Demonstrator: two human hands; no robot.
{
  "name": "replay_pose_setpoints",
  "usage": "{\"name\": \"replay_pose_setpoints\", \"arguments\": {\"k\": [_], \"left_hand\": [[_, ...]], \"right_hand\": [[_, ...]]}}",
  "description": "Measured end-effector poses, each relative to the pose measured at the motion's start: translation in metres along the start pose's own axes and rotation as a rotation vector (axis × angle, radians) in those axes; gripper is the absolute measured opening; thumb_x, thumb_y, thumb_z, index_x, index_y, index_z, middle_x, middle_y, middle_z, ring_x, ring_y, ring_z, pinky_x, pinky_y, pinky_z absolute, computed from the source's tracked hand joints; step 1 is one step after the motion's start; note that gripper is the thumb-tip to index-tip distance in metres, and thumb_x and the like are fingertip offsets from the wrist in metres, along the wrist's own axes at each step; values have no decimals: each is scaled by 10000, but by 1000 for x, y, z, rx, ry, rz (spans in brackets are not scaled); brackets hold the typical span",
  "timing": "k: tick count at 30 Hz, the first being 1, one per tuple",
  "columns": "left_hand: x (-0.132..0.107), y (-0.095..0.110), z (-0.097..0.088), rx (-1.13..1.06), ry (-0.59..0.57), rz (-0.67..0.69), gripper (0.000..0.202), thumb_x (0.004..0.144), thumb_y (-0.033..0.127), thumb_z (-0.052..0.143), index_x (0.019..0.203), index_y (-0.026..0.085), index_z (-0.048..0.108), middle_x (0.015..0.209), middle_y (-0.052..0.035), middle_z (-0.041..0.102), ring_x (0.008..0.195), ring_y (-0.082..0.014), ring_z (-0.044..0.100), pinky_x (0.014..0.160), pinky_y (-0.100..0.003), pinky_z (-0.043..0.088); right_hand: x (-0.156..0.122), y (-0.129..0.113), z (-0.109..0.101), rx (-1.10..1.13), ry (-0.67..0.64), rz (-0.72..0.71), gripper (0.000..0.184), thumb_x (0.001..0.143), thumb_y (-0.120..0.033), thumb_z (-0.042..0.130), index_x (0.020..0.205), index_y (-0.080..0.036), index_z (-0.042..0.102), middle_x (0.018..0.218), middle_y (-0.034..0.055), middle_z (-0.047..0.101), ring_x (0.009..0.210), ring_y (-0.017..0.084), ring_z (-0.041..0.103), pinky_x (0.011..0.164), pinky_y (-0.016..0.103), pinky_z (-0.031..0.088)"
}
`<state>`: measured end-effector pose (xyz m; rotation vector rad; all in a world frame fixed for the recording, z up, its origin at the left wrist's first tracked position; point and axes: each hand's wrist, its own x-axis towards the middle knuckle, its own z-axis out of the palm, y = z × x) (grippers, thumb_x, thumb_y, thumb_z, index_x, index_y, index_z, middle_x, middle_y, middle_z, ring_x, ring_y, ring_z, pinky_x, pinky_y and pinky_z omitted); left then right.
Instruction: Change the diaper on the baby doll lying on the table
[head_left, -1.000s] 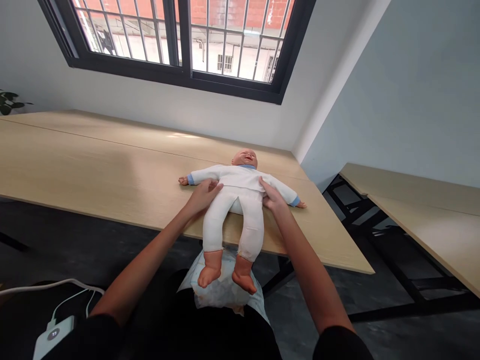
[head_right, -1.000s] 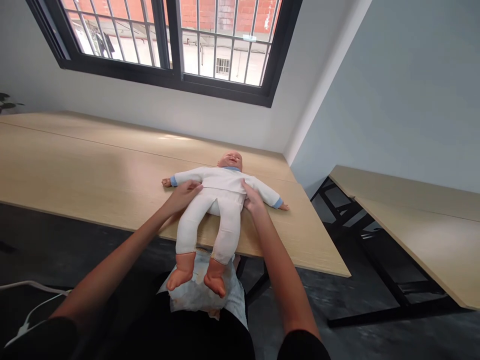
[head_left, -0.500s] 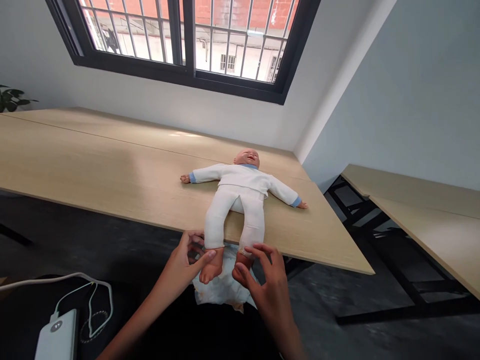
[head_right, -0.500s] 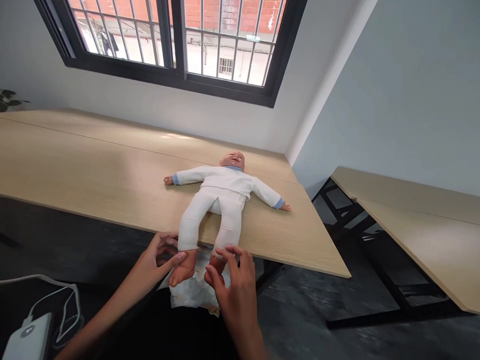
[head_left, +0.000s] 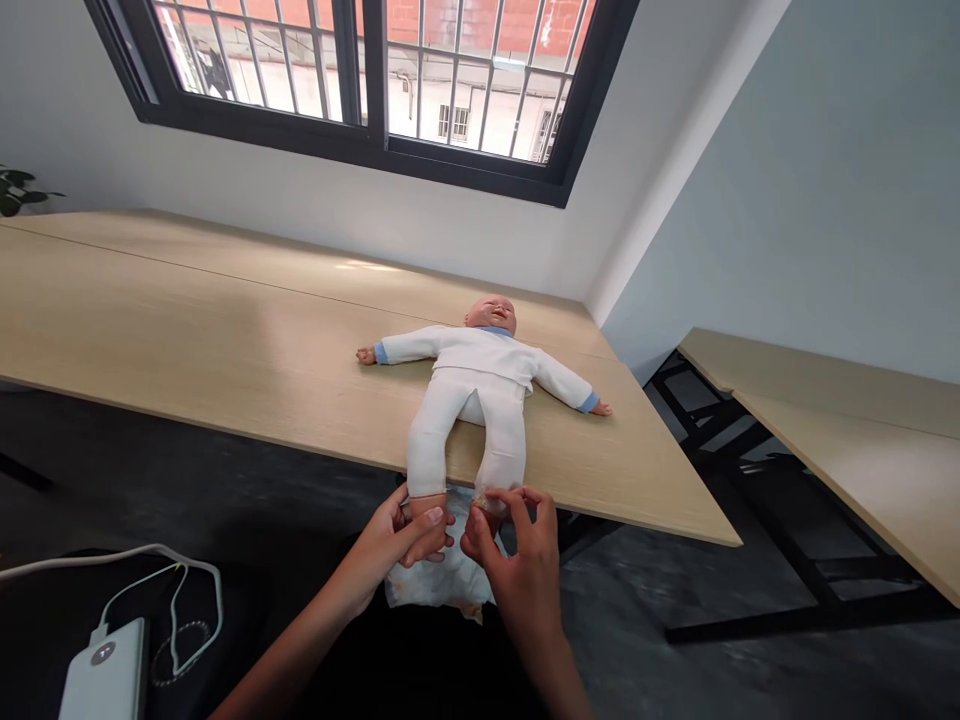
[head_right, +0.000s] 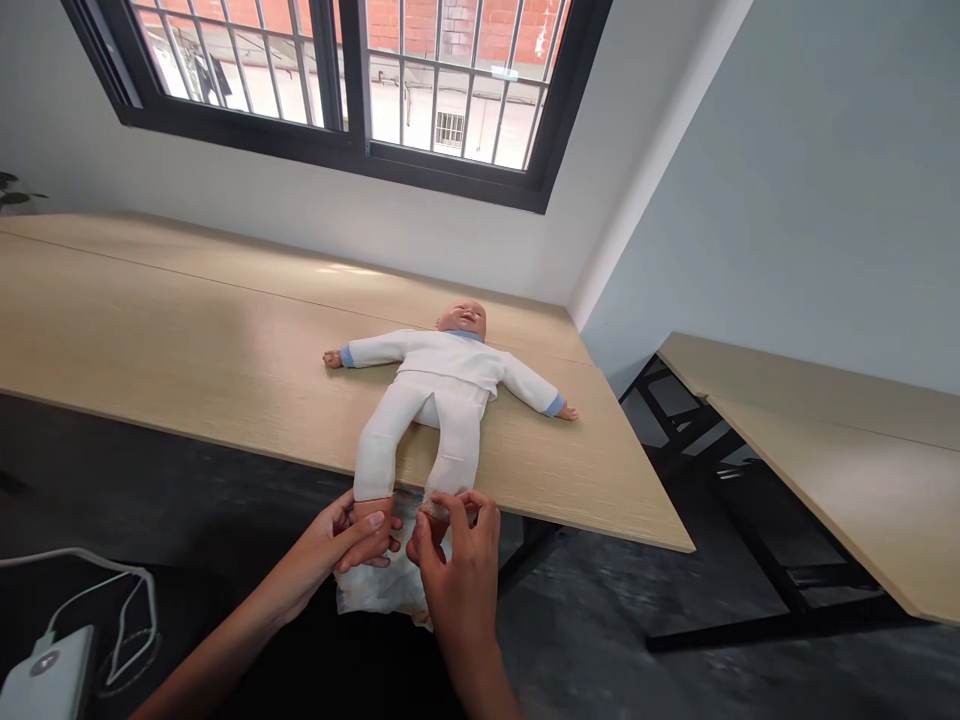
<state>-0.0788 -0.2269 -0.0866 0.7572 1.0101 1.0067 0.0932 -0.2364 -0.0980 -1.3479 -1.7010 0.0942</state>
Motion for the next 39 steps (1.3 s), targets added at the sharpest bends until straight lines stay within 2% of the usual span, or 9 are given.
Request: {"name": "replay_pose_setpoints", "arguments": {"k": [5, 8, 10, 14, 18, 23, 31, 34, 39], "left_hand": [[1, -3, -1, -45, -9, -17, 618, 622, 473, 856, 1084, 154, 596, 883, -76, 724, 728, -215, 693, 680, -328, 574], [6, -9, -7, -176, -66, -51, 600, 724, 635, 715, 1051, 137, 638, 927, -102, 725, 805, -246, 701, 744, -362, 574], [12, -19, -13, -299, -133, -103, 578, 776, 661, 639, 1011, 134, 672, 966, -114, 726, 885, -268, 697, 812, -389, 561], [20, -46, -18, -373, -264, -172, 423, 709, 451, 795, 984, 143, 700, 1016, -113, 726, 970, -281, 680, 862, -392, 525], [19, -63, -3, -356, -413, -233, 389, 761, 375, 794, 1051, 145, 676, 1053, -125, 709, 1002, -266, 669, 852, -371, 504], [15, -60, 13, -372, -420, -188, 424, 757, 347, 813, 1104, 173, 645, 968, -74, 710, 878, -207, 687, 855, -362, 503], [15, -57, 15, -361, -456, -158, 439, 818, 341, 758, 1190, 182, 589, 963, -71, 707, 874, -212, 704, 846, -346, 494], [17, -53, 21, -414, -512, -169, 331, 826, 353, 744, 1094, 193, 632, 991, -53, 697, 852, -195, 696, 859, -354, 493], [25, -45, 28, -461, -544, -158, 280, 834, 404, 727, 1005, 186, 682, 1053, -62, 692, 880, -178, 666, 870, -342, 487]], "right_hand": [[0, -3, 1, -19, 9, -42, 84, 929, -239, 591, 1002, -221, 629, 1035, 78, 464, 978, 237, 518, 873, 423, 477], [-2, -3, 4, -48, 17, -53, 93, 945, -247, 566, 1013, -203, 611, 1026, 86, 465, 979, 244, 511, 864, 428, 472], [-2, -3, 6, -59, 37, -64, 100, 956, -255, 548, 1013, -191, 598, 1030, 92, 469, 984, 246, 511, 857, 423, 470], [-1, 1, 7, -48, 70, -62, 114, 974, -261, 515, 1012, -182, 588, 1049, 98, 492, 1010, 246, 515, 865, 409, 463], [1, 4, 7, 14, 81, -31, 137, 976, -294, 517, 983, -186, 602, 1011, 84, 527, 997, 236, 528, 861, 383, 459], [5, 9, 7, 116, 81, 14, 158, 969, -314, 529, 932, -195, 627, 974, 66, 554, 989, 219, 539, 852, 353, 466], [12, 9, 0, 268, 14, 128, 172, 925, -347, 589, 918, -197, 673, 982, 74, 543, 925, 204, 584, 772, 326, 545], [14, 8, -7, 214, 12, 94, 177, 925, -335, 587, 1018, -211, 673, 1072, 92, 547, 1037, 234, 573, 868, 387, 538], [13, 4, -12, 123, -51, 14, 331, 932, -321, 575, 1254, -248, 601, 1317, 122, 495, 1236, 276, 501, 1006, 466, 475]]}}
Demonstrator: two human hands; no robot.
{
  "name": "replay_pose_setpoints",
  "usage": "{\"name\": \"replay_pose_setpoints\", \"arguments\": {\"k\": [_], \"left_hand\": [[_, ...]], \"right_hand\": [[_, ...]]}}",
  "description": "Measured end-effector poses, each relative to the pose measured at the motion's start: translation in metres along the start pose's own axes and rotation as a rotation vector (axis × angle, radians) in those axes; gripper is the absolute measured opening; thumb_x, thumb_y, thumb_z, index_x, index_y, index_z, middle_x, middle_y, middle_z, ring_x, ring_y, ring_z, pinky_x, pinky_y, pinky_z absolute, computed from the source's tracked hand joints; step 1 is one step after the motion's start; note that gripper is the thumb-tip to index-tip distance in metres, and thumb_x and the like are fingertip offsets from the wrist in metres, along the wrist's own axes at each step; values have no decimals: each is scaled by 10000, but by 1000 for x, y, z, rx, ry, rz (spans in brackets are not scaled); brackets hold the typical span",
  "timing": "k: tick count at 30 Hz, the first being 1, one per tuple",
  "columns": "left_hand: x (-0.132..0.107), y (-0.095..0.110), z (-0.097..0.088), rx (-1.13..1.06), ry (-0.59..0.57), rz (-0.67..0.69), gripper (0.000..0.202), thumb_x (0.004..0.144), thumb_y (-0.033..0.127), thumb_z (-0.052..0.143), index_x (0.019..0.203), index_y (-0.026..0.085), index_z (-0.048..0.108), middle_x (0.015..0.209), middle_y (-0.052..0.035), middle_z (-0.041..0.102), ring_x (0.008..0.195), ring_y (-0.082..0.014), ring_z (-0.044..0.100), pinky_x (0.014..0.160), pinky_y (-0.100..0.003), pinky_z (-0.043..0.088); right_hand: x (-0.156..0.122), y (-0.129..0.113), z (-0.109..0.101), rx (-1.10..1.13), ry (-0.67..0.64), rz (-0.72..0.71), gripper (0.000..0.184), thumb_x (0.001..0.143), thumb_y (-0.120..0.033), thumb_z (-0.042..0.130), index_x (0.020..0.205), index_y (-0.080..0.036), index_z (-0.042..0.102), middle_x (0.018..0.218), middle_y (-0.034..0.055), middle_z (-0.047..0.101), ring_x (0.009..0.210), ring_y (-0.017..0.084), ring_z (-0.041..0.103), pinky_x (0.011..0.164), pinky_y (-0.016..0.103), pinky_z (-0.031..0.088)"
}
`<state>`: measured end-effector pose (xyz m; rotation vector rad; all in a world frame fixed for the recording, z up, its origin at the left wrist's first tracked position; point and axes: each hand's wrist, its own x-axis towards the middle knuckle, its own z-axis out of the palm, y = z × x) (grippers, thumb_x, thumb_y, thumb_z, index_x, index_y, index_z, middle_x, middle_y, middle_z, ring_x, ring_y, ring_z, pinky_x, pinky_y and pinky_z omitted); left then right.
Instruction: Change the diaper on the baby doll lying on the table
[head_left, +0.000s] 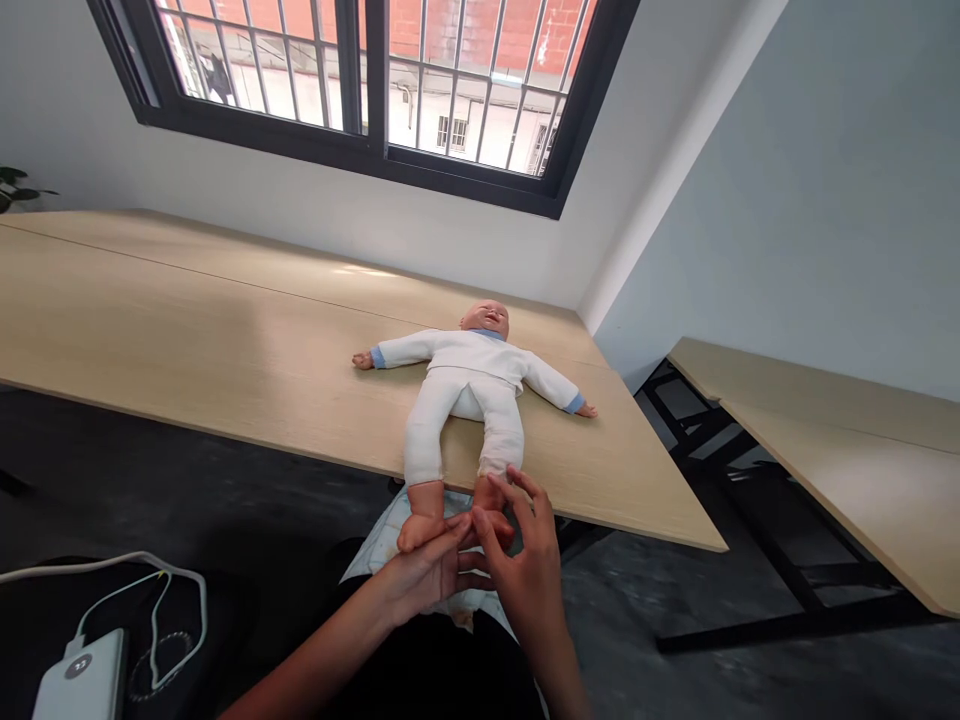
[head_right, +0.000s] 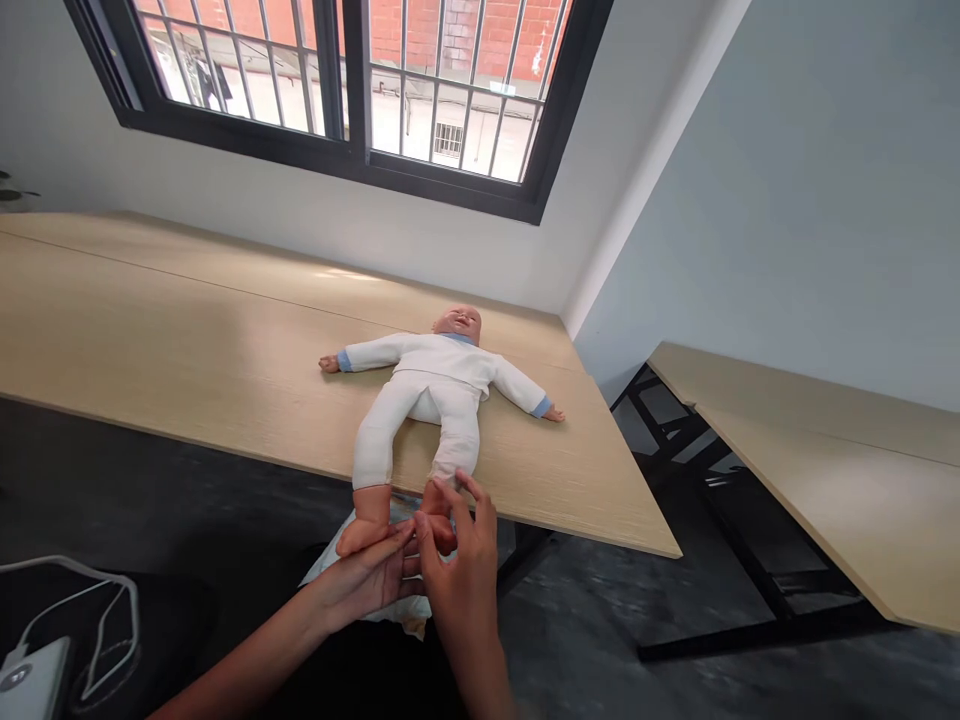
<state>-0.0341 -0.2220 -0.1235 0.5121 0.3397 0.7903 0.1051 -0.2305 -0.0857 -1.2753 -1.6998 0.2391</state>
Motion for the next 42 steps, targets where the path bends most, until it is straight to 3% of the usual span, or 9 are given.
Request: {"name": "replay_pose_setpoints", "arguments": {"k": [4, 14, 21, 24, 26, 30, 33, 38, 42], "left_hand": [[4, 10, -2, -46, 19, -32, 219, 788, 340, 781, 931, 194, 702, 912, -22, 701, 855, -172, 661, 857, -334, 490], [-9, 23, -10, 101, 54, -146, 325, 803, 351, 755, 1074, 188, 680, 1095, -80, 692, 969, -243, 669, 931, -391, 445], [-49, 25, -52, 841, 406, 119, 384, 652, 412, 841, 942, 189, 725, 1021, -94, 676, 938, -274, 626, 840, -380, 500], [-57, 20, -64, 1328, 281, 190, 513, 624, 420, 859, 1098, 279, 723, 1287, -95, 612, 1287, -383, 449, 1108, -508, 317], [-54, 11, -66, 1578, 194, 176, 638, 658, 375, 841, 1262, 334, 638, 1419, -74, 531, 1400, -398, 316, 1168, -579, 165], [-41, -8, -63, 1866, 203, 131, 646, 784, 243, 708, 1397, 270, 504, 1502, -77, 444, 1444, -348, 269, 1180, -585, 171], [-37, -12, -62, 1923, 215, 162, 592, 830, 263, 665, 1397, 240, 497, 1499, -93, 444, 1425, -331, 315, 1171, -545, 252], [-42, -7, -61, 1958, 239, 169, 668, 768, 288, 742, 1389, 194, 513, 1468, -151, 477, 1407, -395, 334, 1142, -647, 236], [-43, -3, -50, 1892, 214, 382, 483, 879, 260, 598, 1359, 230, 553, 1425, -118, 530, 1368, -345, 411, 1170, -559, 256]], "right_hand": [[0, 4, -2, 24, -60, -32, 411, 934, -325, 584, 1337, -255, 539, 1430, 118, 439, 1299, 279, 471, 1053, 463, 455], [7, 13, -39, 5, -331, -69, 497, 940, -376, 587, 1409, -305, 438, 1444, 72, 444, 1348, 246, 429, 1091, 421, 433], [-5, 34, -79, 61, -496, 118, 235, 997, -396, 460, 1007, -257, 649, 1073, 43, 657, 1010, 207, 640, 879, 329, 539], [-24, 57, -68, 72, -703, 173, 239, 982, -373, 474, 926, -235, 662, 966, 40, 683, 913, 223, 666, 850, 365, 553], [-39, 70, -47, 23, -758, 161, 218, 907, -294, 590, 1105, -228, 653, 1154, 69, 663, 1095, 262, 627, 971, 420, 511], [-55, 81, 4, -168, -770, 158, 818, 702, -95, 727, 1456, -197, 427, 1514, 138, 368, 1410, 320, 333, 1123, 447, 377], [-56, 80, 23, -261, -772, 69, 497, 809, -99, 628, 1294, -210, 620, 1442, 128, 472, 1353, 338, 414, 1095, 484, 397], [-45, 63, 3, -120, -688, -94, 305, 943, -161, 494, 1153, -233, 703, 1278, 78, 625, 1233, 284, 544, 1088, 500, 405], [-34, 36, -32, 58, -692, -137, 284, 966, -238, 517, 1196, -226, 683, 1271, 55, 635, 1223, 221, 559, 1104, 410, 409]]}}
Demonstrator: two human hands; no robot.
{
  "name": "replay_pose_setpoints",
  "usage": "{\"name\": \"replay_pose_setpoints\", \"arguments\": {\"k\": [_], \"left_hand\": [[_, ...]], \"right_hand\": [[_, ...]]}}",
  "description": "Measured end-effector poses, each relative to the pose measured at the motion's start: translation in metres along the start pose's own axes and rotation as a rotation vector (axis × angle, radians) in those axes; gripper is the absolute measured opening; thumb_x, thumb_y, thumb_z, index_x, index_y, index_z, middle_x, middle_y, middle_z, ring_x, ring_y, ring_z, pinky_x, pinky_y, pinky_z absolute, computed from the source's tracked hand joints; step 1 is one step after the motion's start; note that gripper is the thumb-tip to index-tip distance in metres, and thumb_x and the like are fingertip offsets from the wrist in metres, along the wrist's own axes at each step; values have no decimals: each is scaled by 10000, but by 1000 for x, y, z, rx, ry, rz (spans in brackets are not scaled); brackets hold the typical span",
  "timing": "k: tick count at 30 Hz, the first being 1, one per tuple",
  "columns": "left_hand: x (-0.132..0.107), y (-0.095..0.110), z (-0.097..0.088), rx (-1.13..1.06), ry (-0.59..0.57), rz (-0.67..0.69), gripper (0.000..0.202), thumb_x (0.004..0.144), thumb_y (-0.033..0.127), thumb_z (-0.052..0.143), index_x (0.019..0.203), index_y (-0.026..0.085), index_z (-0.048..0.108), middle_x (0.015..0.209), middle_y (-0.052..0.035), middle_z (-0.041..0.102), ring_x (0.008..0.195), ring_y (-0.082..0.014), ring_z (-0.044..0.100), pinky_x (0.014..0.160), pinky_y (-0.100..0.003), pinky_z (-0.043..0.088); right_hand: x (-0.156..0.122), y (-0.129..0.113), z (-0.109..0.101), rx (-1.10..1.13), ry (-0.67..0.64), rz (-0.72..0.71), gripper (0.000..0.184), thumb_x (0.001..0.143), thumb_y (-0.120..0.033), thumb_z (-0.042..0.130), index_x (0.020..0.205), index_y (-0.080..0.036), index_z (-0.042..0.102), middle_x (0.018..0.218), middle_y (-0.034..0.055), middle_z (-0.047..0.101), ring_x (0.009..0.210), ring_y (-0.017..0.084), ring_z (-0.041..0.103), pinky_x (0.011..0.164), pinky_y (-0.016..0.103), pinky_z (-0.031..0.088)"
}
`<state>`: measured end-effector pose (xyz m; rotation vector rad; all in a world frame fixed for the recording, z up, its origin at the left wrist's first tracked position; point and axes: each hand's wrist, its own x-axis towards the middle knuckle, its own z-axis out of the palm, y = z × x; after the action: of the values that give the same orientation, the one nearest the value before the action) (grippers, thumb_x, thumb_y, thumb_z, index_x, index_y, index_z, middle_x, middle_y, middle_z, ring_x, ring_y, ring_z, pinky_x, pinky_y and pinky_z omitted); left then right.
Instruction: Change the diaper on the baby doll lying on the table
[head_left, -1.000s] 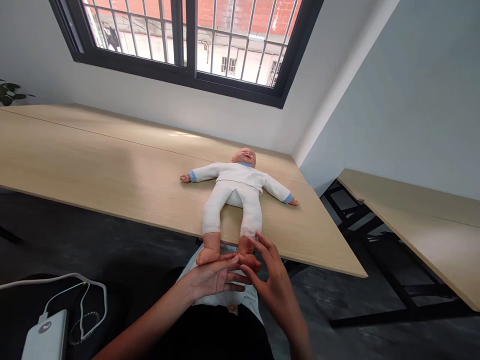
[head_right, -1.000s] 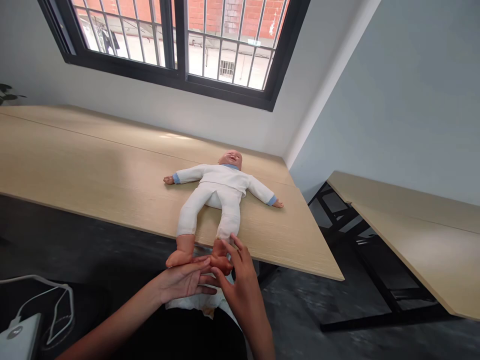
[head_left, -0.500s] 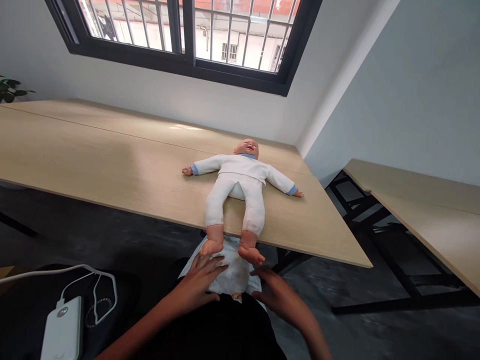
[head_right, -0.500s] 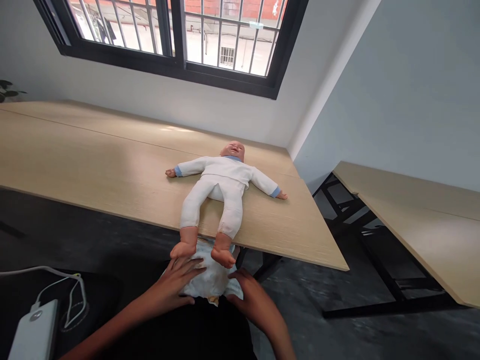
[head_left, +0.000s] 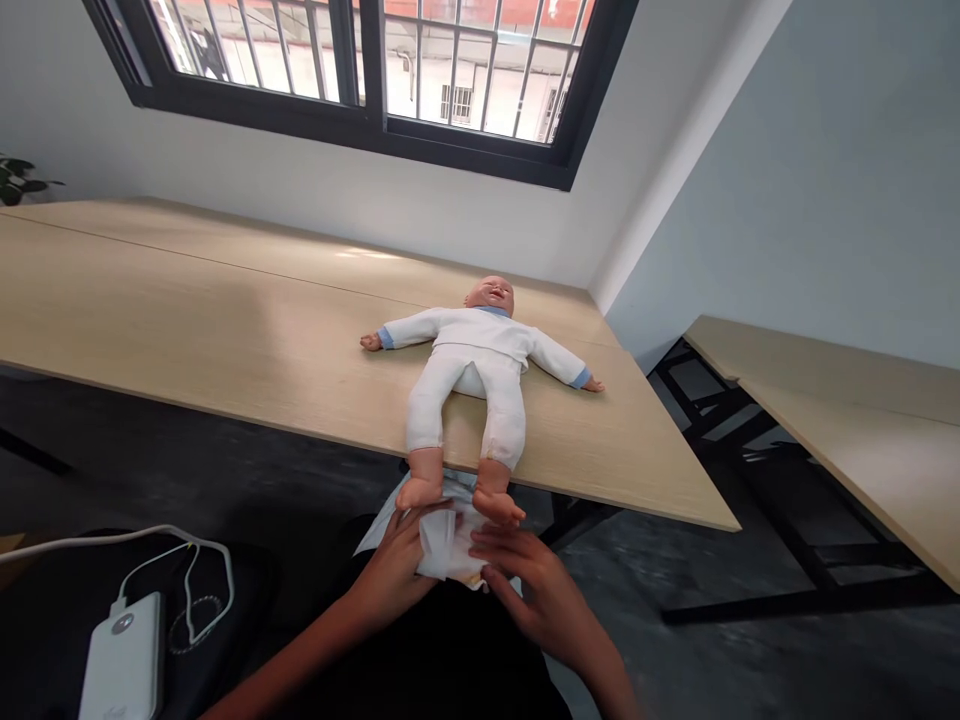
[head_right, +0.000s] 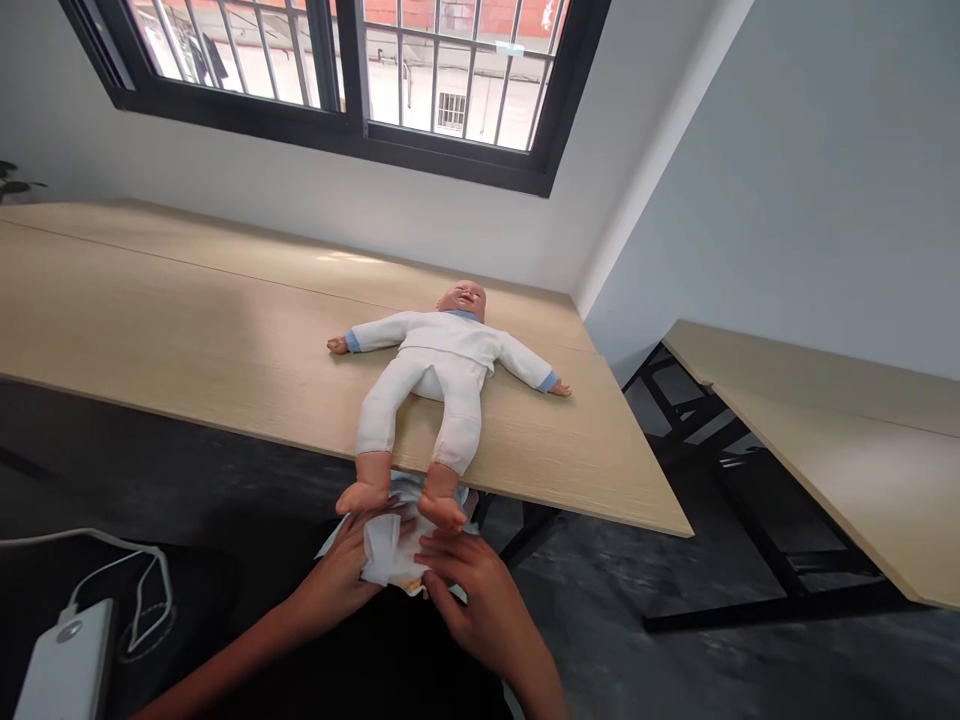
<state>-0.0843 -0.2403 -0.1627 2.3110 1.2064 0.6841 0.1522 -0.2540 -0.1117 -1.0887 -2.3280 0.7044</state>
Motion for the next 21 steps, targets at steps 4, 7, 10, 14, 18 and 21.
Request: {"name": "replay_pose_setpoints", "arguments": {"k": [4, 7, 10, 14, 18, 21], "left_hand": [[-2, -5, 7, -81, 180, 31, 298, 868, 184, 571, 1143, 225, 677, 1344, -112, 587, 1290, -304, 489, 1103, -497, 379], [-8, -18, 14, -92, 287, 15, 136, 845, 165, 570, 874, 195, 699, 1158, -110, 661, 1155, -283, 565, 995, -451, 466], [-13, -26, 14, -81, 402, 24, 114, 851, 205, 584, 772, 181, 662, 1017, -96, 671, 1018, -260, 605, 892, -398, 506], [-12, -19, 7, -89, 518, 143, 152, 891, 188, 556, 748, 178, 607, 936, -76, 665, 934, -212, 619, 831, -339, 518], [-10, -1, 5, -63, 600, 339, 155, 923, 142, 517, 814, 179, 621, 908, -67, 680, 916, -205, 625, 835, -361, 514], [-11, 15, 2, 3, 639, 509, 169, 950, 120, 481, 880, 167, 627, 840, -57, 685, 857, -185, 628, 824, -360, 512]], "right_hand": [[-6, -16, -14, 6, -86, 75, 235, 937, -263, 579, 1117, -248, 729, 1242, 56, 653, 1207, 241, 572, 1068, 411, 442], [-10, -12, -5, 49, -227, 166, 253, 946, -289, 567, 1149, -263, 716, 1249, 60, 648, 1200, 260, 580, 1053, 440, 457], [-11, -1, 7, 72, -270, 194, 377, 937, -284, 576, 1313, -268, 603, 1362, 55, 570, 1266, 246, 531, 1093, 428, 429], [-9, 17, 15, -217, -138, 197, 640, 830, -21, 500, 1439, -213, 459, 1444, 112, 479, 1303, 276, 489, 1073, 453, 443], [-8, 27, 10, -480, -36, 185, 679, 759, 50, 410, 1399, -162, 498, 1302, 160, 588, 1115, 308, 615, 941, 499, 524], [-11, 25, -3, -424, -36, 85, 591, 772, 30, 416, 1314, -152, 567, 1262, 141, 619, 1085, 281, 631, 923, 456, 541]]}}
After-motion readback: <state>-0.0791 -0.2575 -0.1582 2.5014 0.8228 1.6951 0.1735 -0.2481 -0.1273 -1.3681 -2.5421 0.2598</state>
